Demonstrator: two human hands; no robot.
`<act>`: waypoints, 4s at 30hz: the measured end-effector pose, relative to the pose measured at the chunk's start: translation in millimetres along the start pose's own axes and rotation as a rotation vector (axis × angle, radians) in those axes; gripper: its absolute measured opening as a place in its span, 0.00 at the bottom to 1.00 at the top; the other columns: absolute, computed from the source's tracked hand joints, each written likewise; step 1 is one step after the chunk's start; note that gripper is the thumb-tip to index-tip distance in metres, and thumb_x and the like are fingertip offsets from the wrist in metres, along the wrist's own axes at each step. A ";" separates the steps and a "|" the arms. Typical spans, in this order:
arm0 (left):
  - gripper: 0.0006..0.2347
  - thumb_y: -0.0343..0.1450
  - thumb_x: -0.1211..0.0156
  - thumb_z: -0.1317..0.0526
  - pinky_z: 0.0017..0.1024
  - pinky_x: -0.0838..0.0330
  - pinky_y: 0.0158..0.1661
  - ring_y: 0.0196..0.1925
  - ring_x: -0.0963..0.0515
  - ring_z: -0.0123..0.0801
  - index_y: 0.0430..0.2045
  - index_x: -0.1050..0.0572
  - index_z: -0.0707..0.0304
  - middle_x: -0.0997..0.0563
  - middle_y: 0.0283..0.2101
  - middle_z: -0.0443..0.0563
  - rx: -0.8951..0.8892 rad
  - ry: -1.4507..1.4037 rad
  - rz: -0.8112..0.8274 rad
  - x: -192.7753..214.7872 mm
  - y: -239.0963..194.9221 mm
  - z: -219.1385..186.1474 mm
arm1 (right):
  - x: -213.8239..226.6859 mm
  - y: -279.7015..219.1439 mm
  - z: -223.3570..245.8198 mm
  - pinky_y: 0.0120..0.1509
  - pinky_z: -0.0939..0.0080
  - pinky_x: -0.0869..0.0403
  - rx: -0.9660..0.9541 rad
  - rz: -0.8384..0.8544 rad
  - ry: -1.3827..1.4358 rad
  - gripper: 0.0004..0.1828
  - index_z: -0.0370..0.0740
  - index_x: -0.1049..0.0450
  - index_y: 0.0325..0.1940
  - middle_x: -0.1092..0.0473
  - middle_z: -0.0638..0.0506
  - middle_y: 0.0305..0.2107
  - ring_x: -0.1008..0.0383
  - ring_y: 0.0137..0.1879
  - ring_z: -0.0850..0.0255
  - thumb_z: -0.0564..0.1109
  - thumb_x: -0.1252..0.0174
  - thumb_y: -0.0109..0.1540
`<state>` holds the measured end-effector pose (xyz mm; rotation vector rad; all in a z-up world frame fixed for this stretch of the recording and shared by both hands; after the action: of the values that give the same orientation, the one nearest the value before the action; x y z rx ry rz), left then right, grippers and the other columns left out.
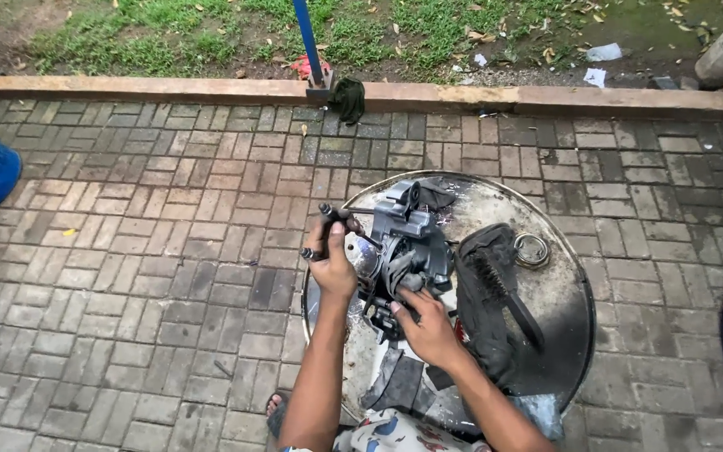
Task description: The person cleans a disassembled mechanical part, likely a brake caliper, using a dark rag. They wipe various surfaces of the metal component while holding it over a metal tray. The person also handles a metal rod and a brush during the process.
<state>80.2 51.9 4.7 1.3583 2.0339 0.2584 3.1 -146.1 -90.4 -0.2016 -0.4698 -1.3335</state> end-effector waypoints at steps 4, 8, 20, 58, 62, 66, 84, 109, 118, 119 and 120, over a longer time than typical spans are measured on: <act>0.09 0.76 0.50 0.66 0.38 0.23 0.34 0.28 0.23 0.38 0.38 0.24 0.78 0.24 0.25 0.61 -0.008 -0.001 0.017 -15.0 0.9 -3.0 | 12.6 8.6 8.2 0.63 0.41 0.29 -0.005 -0.022 0.008 0.16 0.39 0.20 0.54 0.21 0.40 0.41 0.23 0.55 0.42 0.49 0.45 0.67; 0.10 0.74 0.46 0.64 0.36 0.26 0.33 0.28 0.25 0.36 0.35 0.22 0.77 0.24 0.24 0.59 -0.017 0.068 0.067 -36.8 1.6 -27.4 | 13.5 12.8 0.9 0.71 0.38 0.34 -0.269 0.006 0.124 0.26 0.27 0.25 0.60 0.28 0.28 0.55 0.31 0.66 0.35 0.52 0.43 0.67; 0.09 0.74 0.47 0.65 0.33 0.26 0.34 0.30 0.24 0.34 0.37 0.22 0.76 0.22 0.26 0.58 0.002 0.071 0.045 -24.2 -3.5 -13.6 | 17.2 25.8 -7.2 0.63 0.41 0.27 -0.201 0.060 0.059 0.21 0.32 0.23 0.58 0.26 0.31 0.53 0.27 0.61 0.37 0.46 0.40 0.64; 0.10 0.76 0.49 0.64 0.36 0.22 0.38 0.33 0.22 0.36 0.40 0.22 0.74 0.22 0.30 0.59 0.024 0.018 0.002 -5.4 -0.2 -8.5 | 29.6 7.8 30.4 0.59 0.47 0.25 -0.281 0.184 0.111 0.17 0.30 0.22 0.53 0.24 0.33 0.45 0.22 0.52 0.48 0.42 0.38 0.62; 0.09 0.76 0.48 0.65 0.34 0.23 0.37 0.31 0.23 0.35 0.39 0.23 0.76 0.24 0.26 0.58 0.003 -0.019 0.030 -15.2 1.3 -18.8 | 8.5 6.5 12.1 0.51 0.51 0.24 -0.217 0.251 0.063 0.19 0.36 0.21 0.55 0.24 0.39 0.43 0.22 0.46 0.55 0.45 0.37 0.61; 0.09 0.76 0.48 0.65 0.34 0.23 0.37 0.31 0.22 0.35 0.40 0.24 0.76 0.23 0.27 0.58 0.024 -0.057 0.023 -9.5 0.2 -13.6 | 8.3 0.5 27.5 0.50 0.53 0.24 -0.245 0.276 0.155 0.14 0.38 0.19 0.50 0.25 0.42 0.34 0.25 0.41 0.58 0.42 0.38 0.60; 0.10 0.76 0.48 0.64 0.35 0.23 0.36 0.31 0.22 0.36 0.40 0.24 0.77 0.23 0.28 0.59 -0.001 -0.017 0.055 -17.9 0.7 -17.0 | 14.7 13.1 43.0 0.59 0.47 0.26 -0.153 0.218 0.036 0.14 0.36 0.19 0.50 0.22 0.36 0.39 0.21 0.51 0.42 0.43 0.42 0.64; 0.10 0.75 0.48 0.65 0.35 0.22 0.36 0.30 0.21 0.36 0.38 0.22 0.77 0.22 0.27 0.60 -0.006 -0.043 -0.046 3.3 1.8 -16.0 | -12.5 14.4 -6.3 0.58 0.46 0.27 -0.320 -0.018 0.106 0.14 0.39 0.17 0.47 0.20 0.37 0.39 0.20 0.51 0.46 0.45 0.46 0.65; 0.10 0.75 0.48 0.64 0.34 0.24 0.37 0.30 0.21 0.36 0.39 0.22 0.75 0.22 0.26 0.58 0.004 0.003 -0.008 -5.5 -0.1 -14.5 | -6.6 14.6 39.7 0.60 0.43 0.28 -0.188 0.113 0.049 0.15 0.38 0.17 0.48 0.21 0.34 0.39 0.21 0.52 0.41 0.44 0.47 0.66; 0.10 0.75 0.48 0.64 0.34 0.24 0.38 0.31 0.21 0.35 0.39 0.22 0.74 0.22 0.27 0.58 0.005 0.008 -0.001 -7.3 -0.4 -13.9 | -6.3 15.6 41.7 0.59 0.44 0.27 -0.164 0.104 0.039 0.14 0.39 0.17 0.48 0.21 0.35 0.38 0.21 0.51 0.42 0.44 0.46 0.66; 0.10 0.75 0.48 0.64 0.34 0.24 0.38 0.32 0.22 0.34 0.39 0.22 0.74 0.22 0.28 0.57 0.006 0.012 0.005 -9.1 -0.9 -13.3 | -6.0 16.4 43.4 0.57 0.45 0.26 -0.139 0.095 0.029 0.14 0.40 0.17 0.48 0.21 0.36 0.37 0.20 0.51 0.43 0.45 0.46 0.66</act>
<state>73.3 46.0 18.2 1.3691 2.0432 0.2639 8.7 -119.5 -52.3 -0.3158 -0.3395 -1.2754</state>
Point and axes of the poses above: each hand's wrist, its own y-axis towards the middle knuckle, its own x-axis out of the back of the hand, z = x × y, the point moved 9 cm from there along y, towards the middle knuckle
